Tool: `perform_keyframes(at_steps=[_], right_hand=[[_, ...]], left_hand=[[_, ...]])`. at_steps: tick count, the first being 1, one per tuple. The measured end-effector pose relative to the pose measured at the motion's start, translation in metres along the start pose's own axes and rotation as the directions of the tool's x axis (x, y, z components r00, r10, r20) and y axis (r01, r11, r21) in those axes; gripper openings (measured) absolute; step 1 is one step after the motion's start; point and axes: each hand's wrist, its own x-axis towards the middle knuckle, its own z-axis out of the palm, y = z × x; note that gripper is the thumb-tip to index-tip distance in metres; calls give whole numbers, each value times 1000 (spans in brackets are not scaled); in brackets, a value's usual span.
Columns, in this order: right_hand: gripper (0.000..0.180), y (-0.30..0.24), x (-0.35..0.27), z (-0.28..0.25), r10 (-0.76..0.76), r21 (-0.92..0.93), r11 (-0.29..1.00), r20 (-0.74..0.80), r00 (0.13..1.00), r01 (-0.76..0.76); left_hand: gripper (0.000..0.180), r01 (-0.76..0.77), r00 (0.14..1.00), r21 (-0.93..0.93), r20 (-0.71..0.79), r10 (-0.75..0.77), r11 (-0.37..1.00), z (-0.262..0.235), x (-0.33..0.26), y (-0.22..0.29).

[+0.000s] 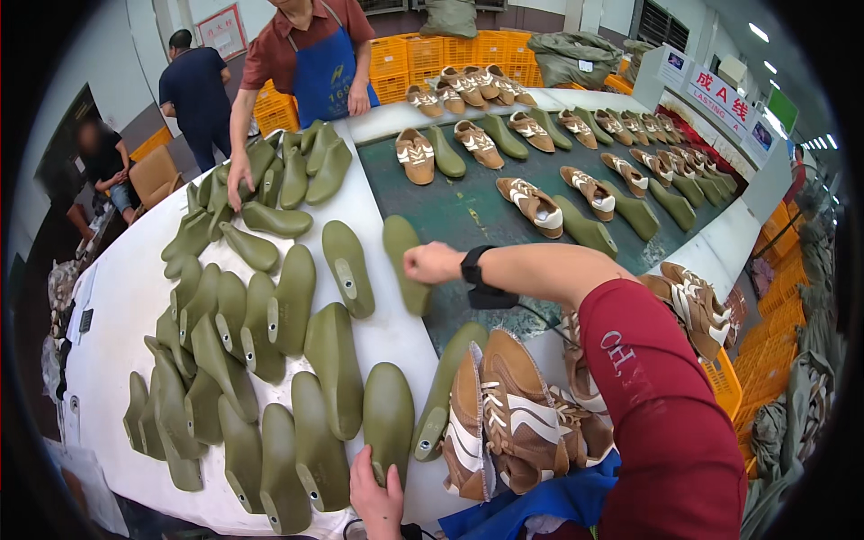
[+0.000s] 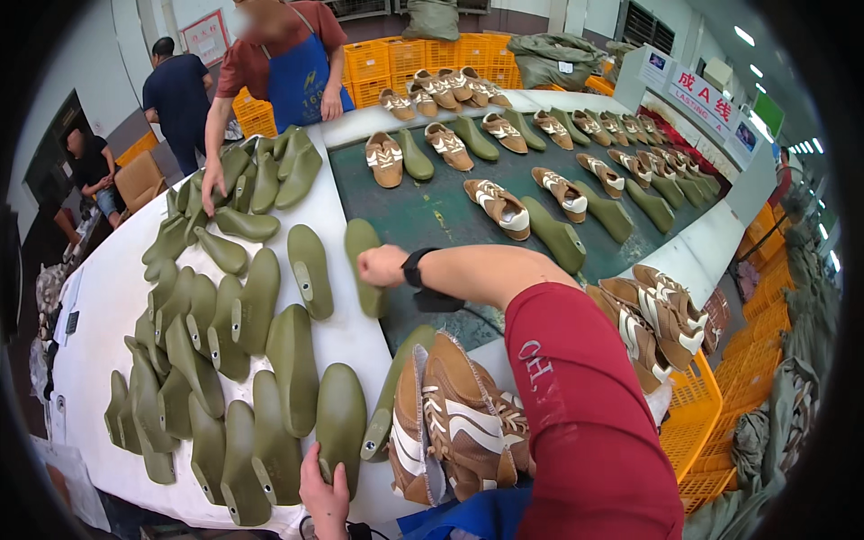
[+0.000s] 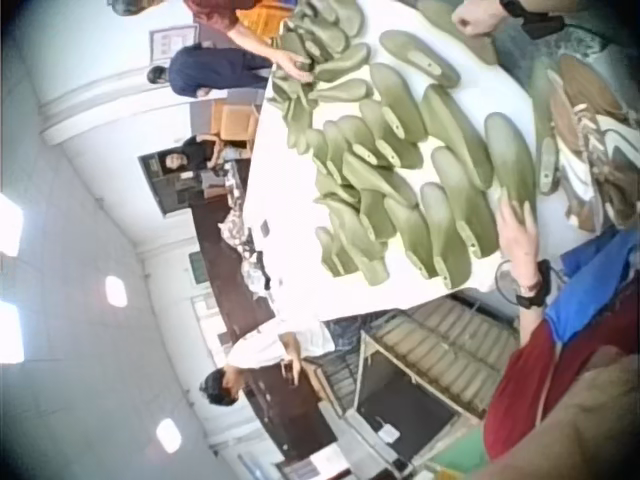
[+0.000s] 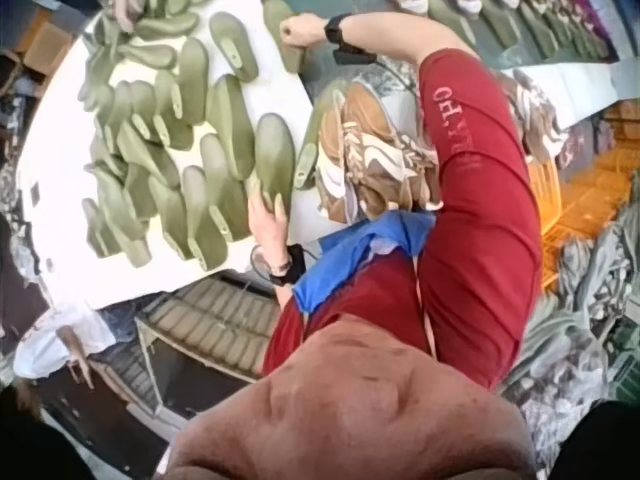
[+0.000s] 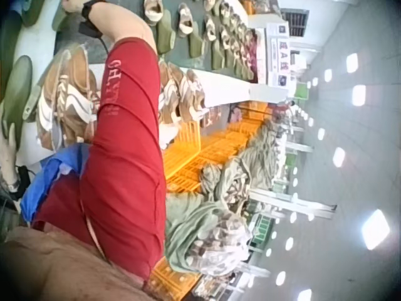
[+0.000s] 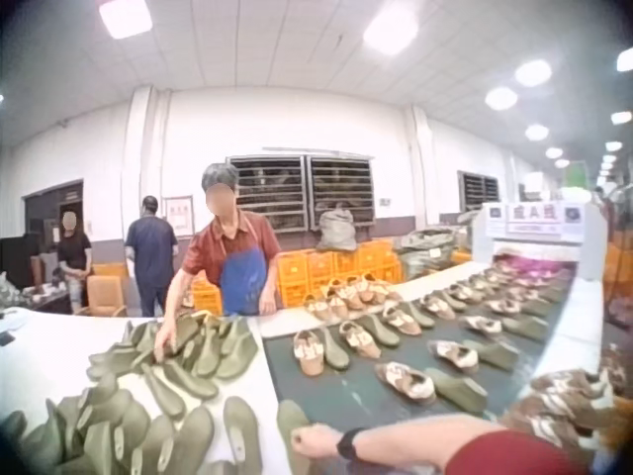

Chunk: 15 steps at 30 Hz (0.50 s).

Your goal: The recorder is assembling and inspecting shoes on a factory production line.

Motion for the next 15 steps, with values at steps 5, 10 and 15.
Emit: perform_keyframes(at_steps=[5, 10, 15], right_hand=[[15, 82, -50, -27, 166, -394, 919, 325, 931, -26], [25, 124, -72, -45, 373, -307, 899, 169, 912, -311], [26, 135, -89, -48, 399, -334, 885, 179, 899, -326]], left_hand=[[51, -1, 1000, -12, -17, 0, 1000, -1, 3, 1], [46, -13, 1000, 6, -9, 13, 1000, -2, 4, 4], [49, -10, 1000, -22, -10, 10, 1000, 2, 4, -2]])
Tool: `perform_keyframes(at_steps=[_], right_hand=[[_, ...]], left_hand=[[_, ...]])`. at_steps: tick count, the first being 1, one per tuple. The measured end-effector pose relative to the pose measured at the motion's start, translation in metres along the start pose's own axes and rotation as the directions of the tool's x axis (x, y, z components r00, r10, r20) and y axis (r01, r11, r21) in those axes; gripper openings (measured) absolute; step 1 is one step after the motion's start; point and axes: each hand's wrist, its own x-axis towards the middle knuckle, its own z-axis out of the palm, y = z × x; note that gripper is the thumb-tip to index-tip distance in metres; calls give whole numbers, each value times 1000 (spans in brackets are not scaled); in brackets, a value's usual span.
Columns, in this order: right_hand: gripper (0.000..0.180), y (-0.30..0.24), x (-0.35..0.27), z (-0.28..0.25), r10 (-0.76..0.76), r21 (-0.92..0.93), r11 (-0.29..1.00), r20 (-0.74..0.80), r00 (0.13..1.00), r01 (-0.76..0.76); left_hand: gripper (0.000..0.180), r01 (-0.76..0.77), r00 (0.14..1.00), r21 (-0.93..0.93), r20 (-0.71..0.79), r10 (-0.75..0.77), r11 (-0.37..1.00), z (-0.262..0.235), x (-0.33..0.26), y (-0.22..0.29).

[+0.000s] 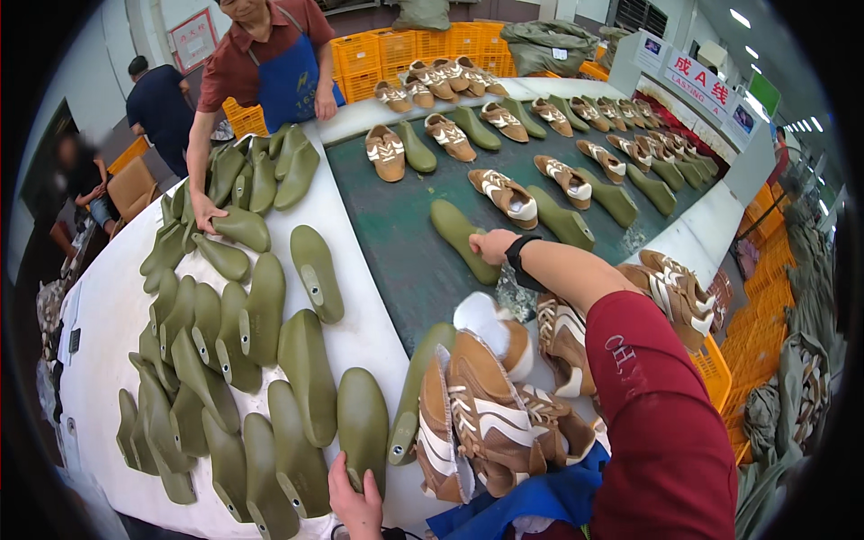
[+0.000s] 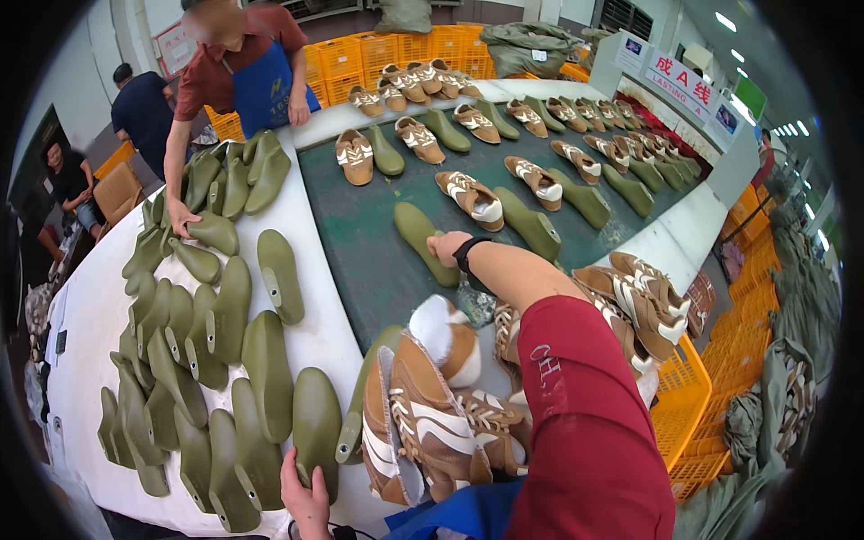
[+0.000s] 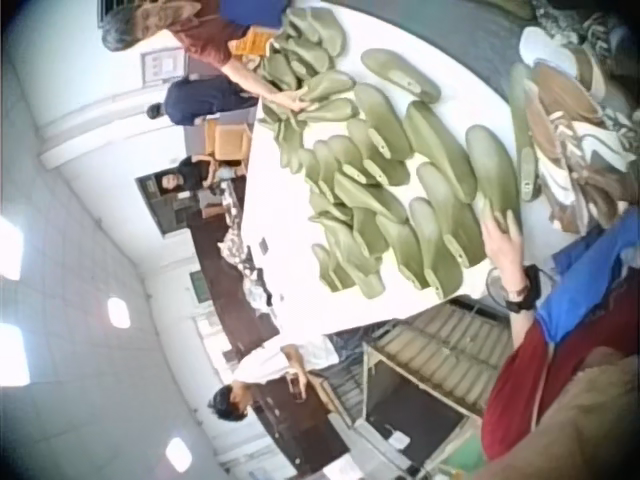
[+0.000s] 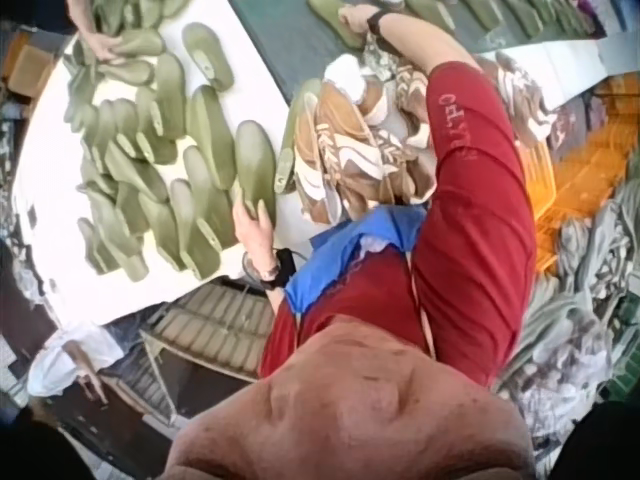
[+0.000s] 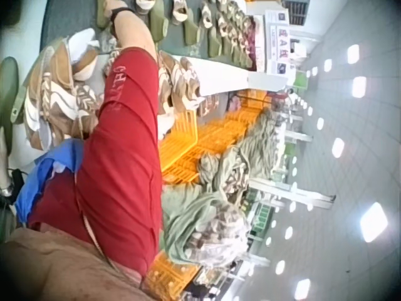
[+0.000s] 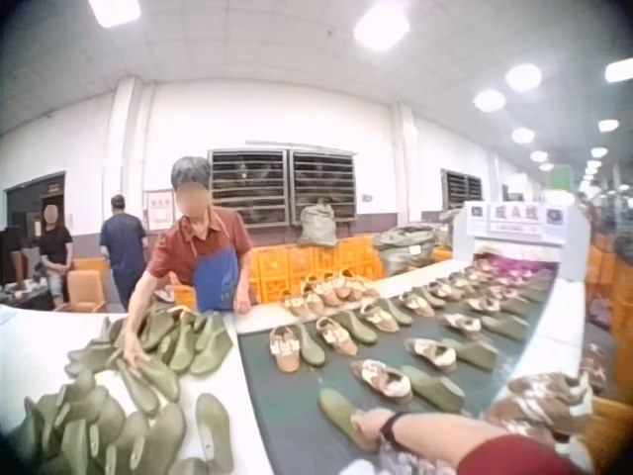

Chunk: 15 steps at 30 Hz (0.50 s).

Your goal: The recorder is assembling and inspecting shoes on a factory production line.

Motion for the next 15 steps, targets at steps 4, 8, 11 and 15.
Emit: perform_keyframes(at_steps=[4, 8, 11, 15], right_hand=[[39, 4, -27, -3, -30, -113, 993, 3, 1000, 30], [40, -8, -68, -12, -51, -54, 997, 117, 992, 58], [52, -18, -111, -2, 68, 147, 978, 437, 897, -146], [77, -26, -159, 25, -111, 520, 828, 521, 846, -211]], left_hand=[[48, -49, 999, 28, -5, 49, 998, 3, -3, -6], [48, -72, 997, 41, -24, 73, 997, 5, -4, -6], [48, -36, 999, 26, -22, 36, 999, 5, -4, -5], [49, -22, 999, 48, -26, 23, 999, 5, -5, -4]])
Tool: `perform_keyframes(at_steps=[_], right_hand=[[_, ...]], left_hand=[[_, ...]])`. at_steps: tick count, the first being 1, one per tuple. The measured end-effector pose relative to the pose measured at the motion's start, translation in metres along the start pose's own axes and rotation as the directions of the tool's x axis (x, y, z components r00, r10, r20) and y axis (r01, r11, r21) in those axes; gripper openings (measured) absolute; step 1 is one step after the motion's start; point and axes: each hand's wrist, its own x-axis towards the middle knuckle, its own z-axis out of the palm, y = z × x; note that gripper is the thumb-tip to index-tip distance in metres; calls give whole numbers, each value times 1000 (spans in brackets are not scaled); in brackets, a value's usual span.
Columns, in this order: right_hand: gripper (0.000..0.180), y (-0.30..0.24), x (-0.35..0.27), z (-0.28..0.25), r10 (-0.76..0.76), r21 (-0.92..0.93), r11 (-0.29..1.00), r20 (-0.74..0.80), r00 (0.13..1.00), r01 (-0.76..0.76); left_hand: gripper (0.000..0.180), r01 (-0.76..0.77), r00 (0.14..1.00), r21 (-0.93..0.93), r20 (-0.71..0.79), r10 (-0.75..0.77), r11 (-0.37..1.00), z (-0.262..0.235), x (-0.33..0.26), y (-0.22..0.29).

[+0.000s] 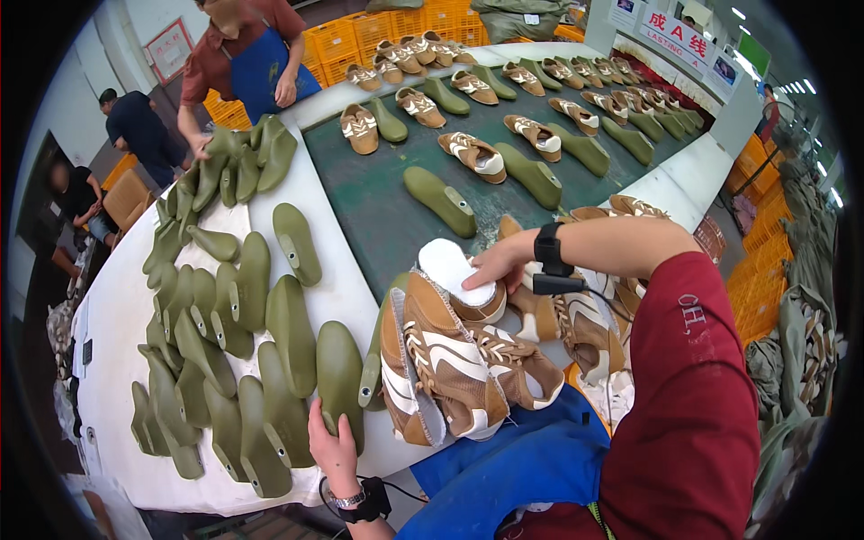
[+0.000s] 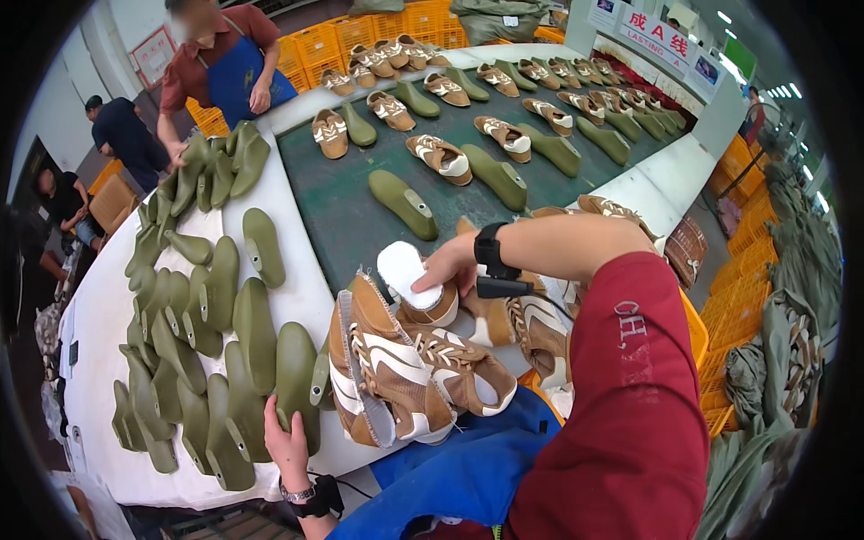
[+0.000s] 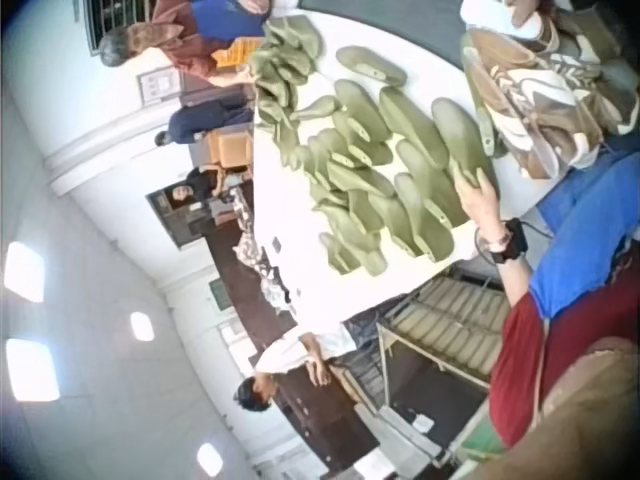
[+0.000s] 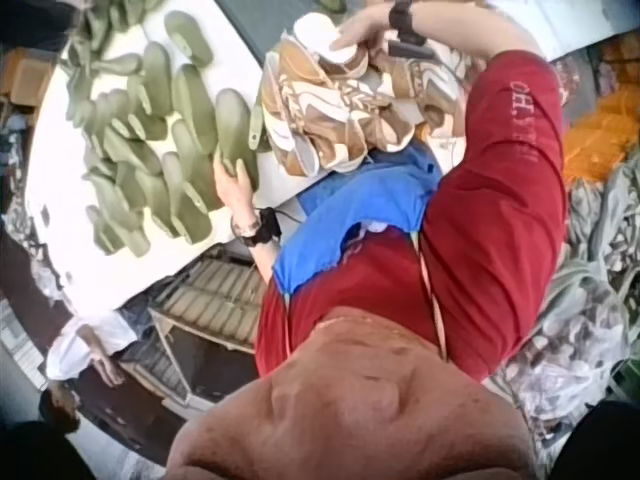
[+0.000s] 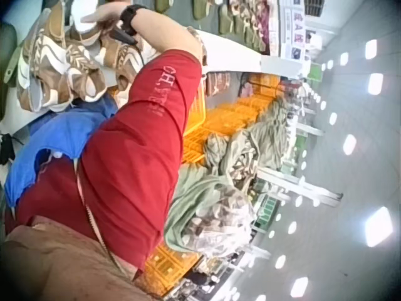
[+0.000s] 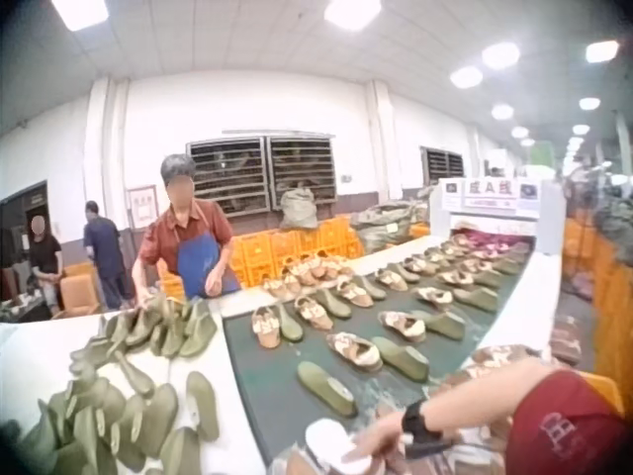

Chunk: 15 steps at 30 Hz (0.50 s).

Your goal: The recorder is assembling and inspecting shoes on a factory production line.

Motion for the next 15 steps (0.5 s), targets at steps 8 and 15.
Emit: perform_keyframes(at_steps=[8, 15], right_hand=[[55, -14, -25, 10, -70, 622, 731, -342, 937, 282], [34, -75, 21, -82, -286, 39, 850, -802, 524, 525]], left_hand=[[49, -10, 1000, 0, -11, 10, 1000, 0, -1, 1], [49, 20, 1000, -17, -5, -21, 1000, 0, -1, -1]])
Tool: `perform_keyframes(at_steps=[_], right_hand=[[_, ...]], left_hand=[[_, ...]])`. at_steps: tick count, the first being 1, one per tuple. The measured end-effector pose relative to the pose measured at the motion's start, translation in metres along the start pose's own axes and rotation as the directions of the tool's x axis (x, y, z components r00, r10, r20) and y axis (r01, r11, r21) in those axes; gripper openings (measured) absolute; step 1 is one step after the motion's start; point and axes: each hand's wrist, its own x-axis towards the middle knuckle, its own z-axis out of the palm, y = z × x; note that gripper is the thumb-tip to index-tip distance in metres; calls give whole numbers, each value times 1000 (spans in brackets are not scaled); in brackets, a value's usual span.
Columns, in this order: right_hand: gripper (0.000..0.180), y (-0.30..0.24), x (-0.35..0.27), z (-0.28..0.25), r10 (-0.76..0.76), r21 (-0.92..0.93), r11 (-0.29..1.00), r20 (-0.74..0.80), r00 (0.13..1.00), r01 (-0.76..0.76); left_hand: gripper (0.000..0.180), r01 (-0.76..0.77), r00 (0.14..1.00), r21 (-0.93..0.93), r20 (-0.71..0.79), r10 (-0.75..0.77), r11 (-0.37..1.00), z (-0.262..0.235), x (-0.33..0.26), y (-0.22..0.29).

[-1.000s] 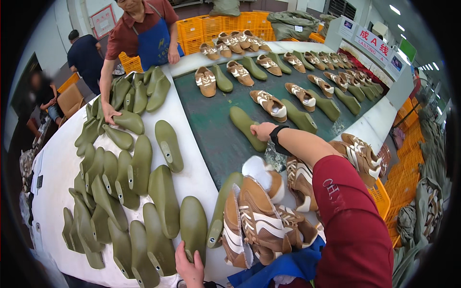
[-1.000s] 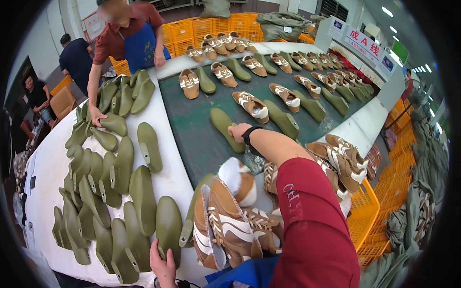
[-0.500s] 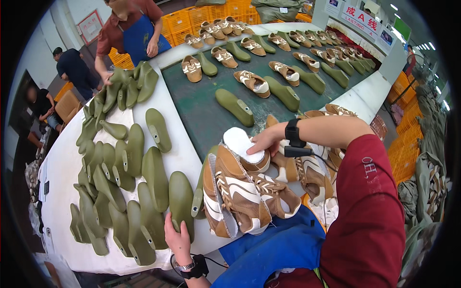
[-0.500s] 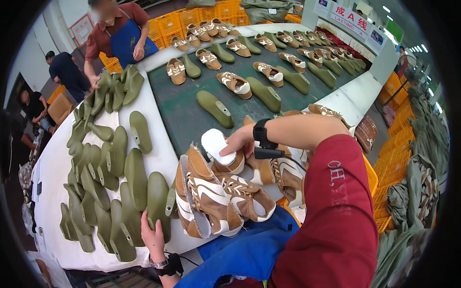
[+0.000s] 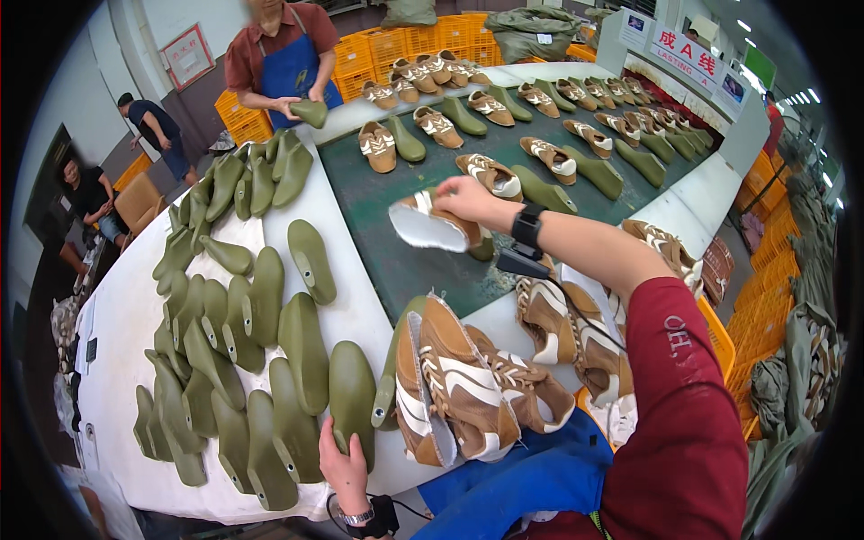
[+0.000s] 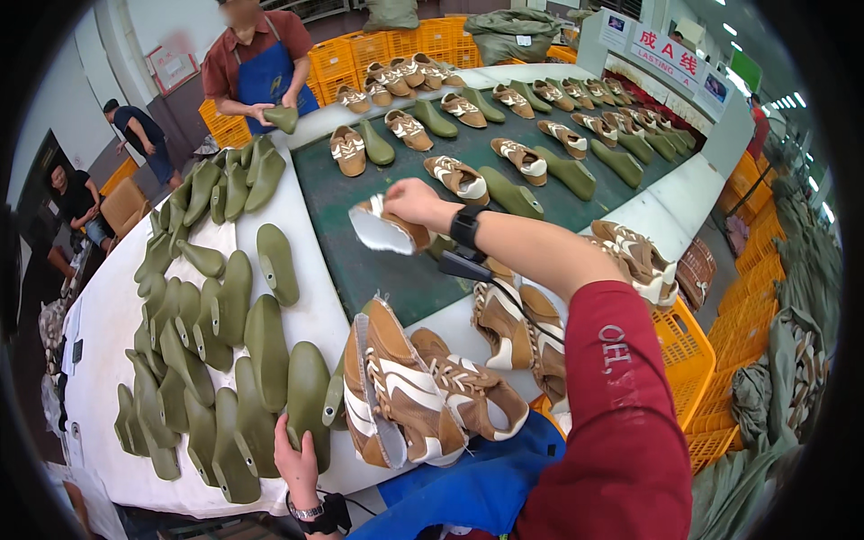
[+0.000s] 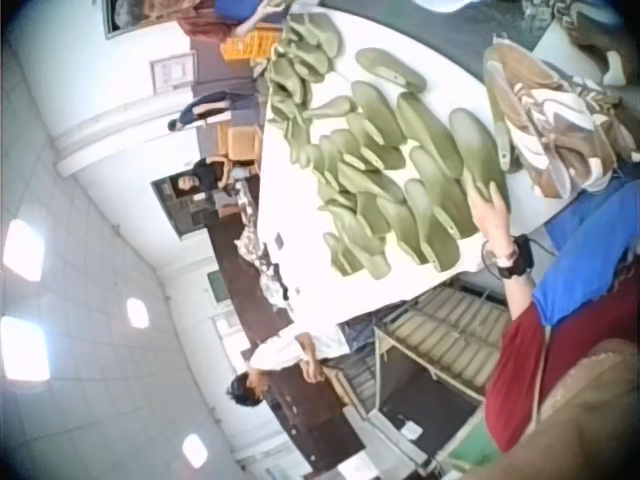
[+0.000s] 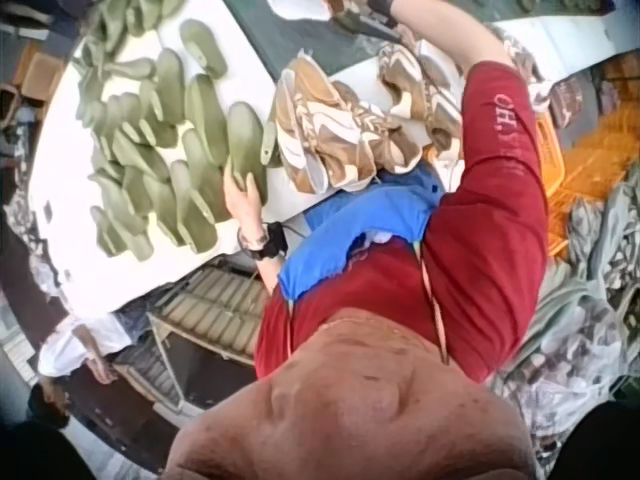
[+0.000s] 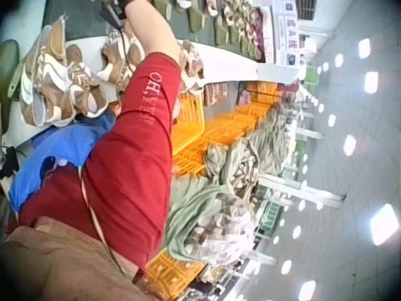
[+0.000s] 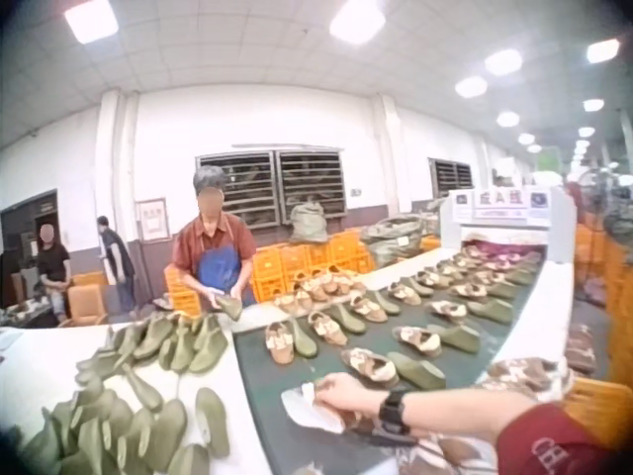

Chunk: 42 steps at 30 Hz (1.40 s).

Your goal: The recorder is assembling and inspecting shoes on a factory production line.

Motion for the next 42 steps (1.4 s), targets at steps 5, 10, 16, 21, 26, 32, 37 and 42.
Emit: perform_keyframes(at_steps=[5, 10, 16, 21, 26, 32, 37, 42], right_hand=[[40, 9, 67, 55, -223, -699, 664, 152, 963, 264], [43, 69, 87, 106, 67, -773, 593, 326, 943, 225], [46, 81, 99, 99, -59, -614, 786, 46, 997, 74], [41, 28, 59, 46, -295, -567, 722, 265, 918, 396], [42, -57, -36, -35, -309, -394, 707, 576, 757, 588], [44, -99, -193, -88, -342, -393, 640, 623, 703, 660], [47, -55, -295, -89, -335, -296, 679, 690, 641, 672], [42, 17, -352, -40, -194, -134, 878, 779, 597, 460]], left_hand=[[49, 11, 1000, -5, -4, -11, 1000, 0, 1, 2], [49, 63, 998, 7, -10, -63, 998, -2, 4, 8], [49, 58, 998, -23, -13, -59, 998, -1, 2, 7], [47, -21, 999, 26, -28, 22, 999, 0, 5, 3], [49, -60, 998, 135, -22, 64, 989, 2, 0, -1], [75, -174, 967, 713, 253, -17, 679, -7, -2, 16], [74, -324, 938, 935, 337, -77, 142, 4, -2, 29], [72, -367, 930, 905, 350, -115, -213, 16, -3, 31]])
